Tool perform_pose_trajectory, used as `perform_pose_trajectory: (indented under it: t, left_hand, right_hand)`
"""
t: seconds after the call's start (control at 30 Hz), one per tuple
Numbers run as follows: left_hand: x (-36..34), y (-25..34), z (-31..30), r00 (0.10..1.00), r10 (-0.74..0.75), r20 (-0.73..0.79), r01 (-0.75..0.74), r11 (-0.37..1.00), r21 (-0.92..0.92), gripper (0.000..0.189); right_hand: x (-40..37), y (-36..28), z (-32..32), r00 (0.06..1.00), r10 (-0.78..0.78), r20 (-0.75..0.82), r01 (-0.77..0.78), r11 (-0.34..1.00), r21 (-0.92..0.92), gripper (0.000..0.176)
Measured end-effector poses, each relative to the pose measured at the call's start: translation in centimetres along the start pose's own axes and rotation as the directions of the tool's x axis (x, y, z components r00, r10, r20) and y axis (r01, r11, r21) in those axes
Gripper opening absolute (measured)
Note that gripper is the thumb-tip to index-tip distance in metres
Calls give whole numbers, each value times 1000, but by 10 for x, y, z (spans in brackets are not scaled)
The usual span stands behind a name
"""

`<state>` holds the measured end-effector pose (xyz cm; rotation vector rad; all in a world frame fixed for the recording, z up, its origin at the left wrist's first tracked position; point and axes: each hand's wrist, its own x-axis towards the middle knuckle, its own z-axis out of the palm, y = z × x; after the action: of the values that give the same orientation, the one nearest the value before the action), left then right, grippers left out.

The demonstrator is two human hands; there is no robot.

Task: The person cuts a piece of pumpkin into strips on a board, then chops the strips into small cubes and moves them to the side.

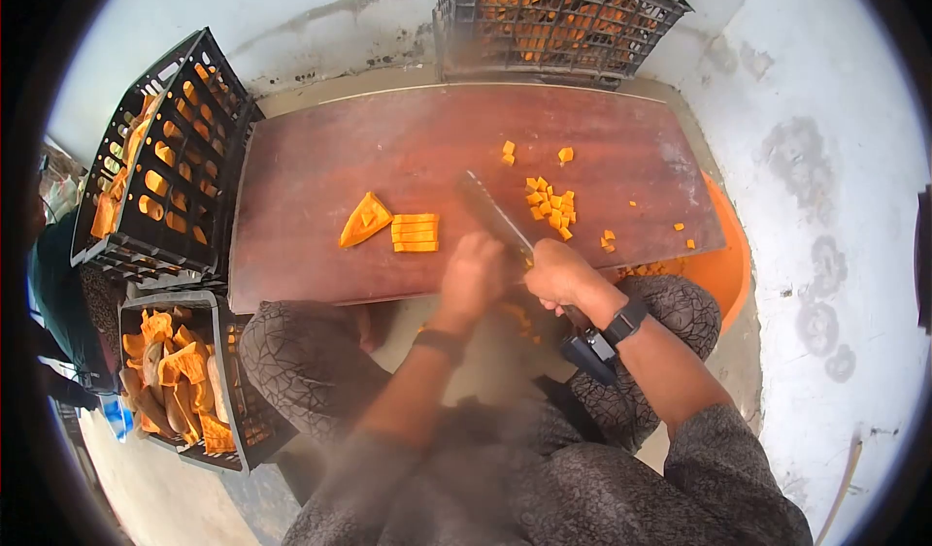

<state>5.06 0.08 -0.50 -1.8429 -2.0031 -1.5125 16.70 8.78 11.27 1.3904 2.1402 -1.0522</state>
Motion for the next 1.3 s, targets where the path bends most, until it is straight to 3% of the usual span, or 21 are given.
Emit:
perform_pose_trajectory:
  t: [0.1,0.17,0.3,0.37,0.5,0.6,0.7,0.83,0.9,1.2,1.3]
  left_hand:
    - [0,-3,0,1000,5,29,-4,1000,-3,15]
    - [-1,-6,1,999,27,36,-27,1000,-7,21]
    - [4,-5,-10,995,4,105,0,999,-41,25]
    - [4,0,-23,997,20,77,-24,998,52,27]
    - [9,-17,-42,1000,17,-5,-16,976,216,28]
    - [16,-24,-55,995,-100,27,81,915,396,35]
    - [11,-36,-55,988,-137,77,84,873,480,44]
    - [8,-41,-53,986,-139,95,78,878,472,49]
    - [9,-41,-51,986,-161,36,127,880,457,48]
    - [15,-43,-45,951,-307,30,251,828,502,37]
    - [14,-42,-45,968,-237,-78,244,833,497,41]
  right_hand:
    - [-2,9,-1,1000,-8,17,6,994,113,15]
    - [3,23,-1,999,-47,-4,46,953,300,20]
    - [-14,19,-13,993,-37,-116,68,958,279,24]
    - [-20,20,-13,994,-46,-98,84,900,429,25]
    - [-28,21,4,992,-81,-94,118,859,498,27]
    - [-25,26,20,989,-144,23,122,903,411,27]
    - [-21,26,19,994,-106,-25,108,919,380,27]
    - [-19,29,8,993,-42,-108,73,952,299,25]
    - [-19,30,7,958,-96,-271,105,994,18,26]
    - [-21,28,9,948,-164,-273,137,984,-116,27]
    - [-18,27,10,944,-173,-279,140,981,-134,27]
